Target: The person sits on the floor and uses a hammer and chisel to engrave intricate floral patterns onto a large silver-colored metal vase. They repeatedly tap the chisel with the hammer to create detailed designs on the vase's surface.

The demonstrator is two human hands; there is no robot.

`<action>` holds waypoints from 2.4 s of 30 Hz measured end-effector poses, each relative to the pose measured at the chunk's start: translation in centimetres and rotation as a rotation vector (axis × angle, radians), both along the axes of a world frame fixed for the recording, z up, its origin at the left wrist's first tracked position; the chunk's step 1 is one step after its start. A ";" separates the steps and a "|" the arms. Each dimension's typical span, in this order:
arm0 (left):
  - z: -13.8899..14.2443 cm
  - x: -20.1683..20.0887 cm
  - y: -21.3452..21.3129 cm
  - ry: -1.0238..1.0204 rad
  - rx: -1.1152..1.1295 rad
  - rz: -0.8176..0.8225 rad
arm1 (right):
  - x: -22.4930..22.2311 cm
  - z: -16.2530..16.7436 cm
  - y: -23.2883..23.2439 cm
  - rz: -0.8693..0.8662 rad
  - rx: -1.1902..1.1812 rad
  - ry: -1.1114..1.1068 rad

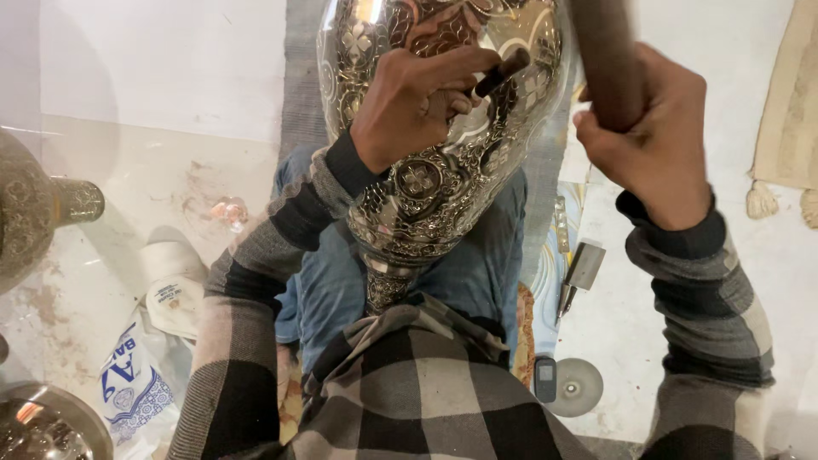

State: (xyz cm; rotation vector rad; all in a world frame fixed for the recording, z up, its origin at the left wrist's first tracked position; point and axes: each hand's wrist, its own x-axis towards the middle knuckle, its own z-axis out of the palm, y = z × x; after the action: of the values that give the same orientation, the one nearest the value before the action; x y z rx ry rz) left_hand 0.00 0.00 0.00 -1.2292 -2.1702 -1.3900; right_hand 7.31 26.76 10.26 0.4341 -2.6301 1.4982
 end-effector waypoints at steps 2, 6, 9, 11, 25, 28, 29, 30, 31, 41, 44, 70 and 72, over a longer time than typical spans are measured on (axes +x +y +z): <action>-0.3 0.0 0.3 0.007 0.016 -0.007 | -0.4 -1.0 1.1 -0.025 0.161 0.029; -0.8 0.1 -0.1 -0.029 -0.003 -0.008 | -0.2 -2.5 1.5 0.018 0.040 -0.004; -0.8 -0.3 -0.1 0.044 -0.007 0.015 | -0.5 -2.6 1.1 -0.056 -0.002 -0.092; -0.7 -0.2 -0.2 0.013 -0.019 0.009 | -0.2 -2.2 1.2 -0.028 0.173 0.015; -1.0 0.0 -0.1 0.035 -0.038 0.004 | 0.6 -3.2 1.3 0.004 0.235 0.047; -0.8 -0.3 0.0 0.024 -0.023 0.001 | 0.3 -3.5 0.7 -0.033 0.066 0.047; -0.8 -0.1 -0.1 0.020 -0.016 -0.004 | 0.5 -3.3 0.9 -0.036 0.255 0.058; -0.8 0.0 -0.1 0.015 -0.009 -0.009 | 0.7 -3.3 0.9 -0.038 0.446 0.068; -0.7 0.1 -0.2 0.018 -0.014 -0.009 | 0.8 -3.3 0.9 -0.033 0.268 0.017; -0.1 0.6 -0.1 0.012 0.039 -0.045 | 1.9 -3.2 1.3 -0.078 -0.247 -0.090; 0.2 0.7 0.1 -0.035 -0.037 -0.054 | 2.2 -2.5 1.3 -0.087 0.279 0.024; 2.1 -2.3 1.9 0.004 -0.230 -0.435 | 11.8 -12.0 0.5 -0.474 -0.227 -0.072; 2.2 -1.8 2.0 -0.009 -0.132 -0.438 | 12.0 -12.5 0.5 -0.364 -0.104 -0.065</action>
State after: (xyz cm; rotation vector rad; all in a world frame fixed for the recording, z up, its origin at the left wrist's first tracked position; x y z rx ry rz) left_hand -1.81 1.96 2.21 -1.8364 -2.1076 -1.4200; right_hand 19.32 27.30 -2.21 -0.1009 -2.4849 1.5347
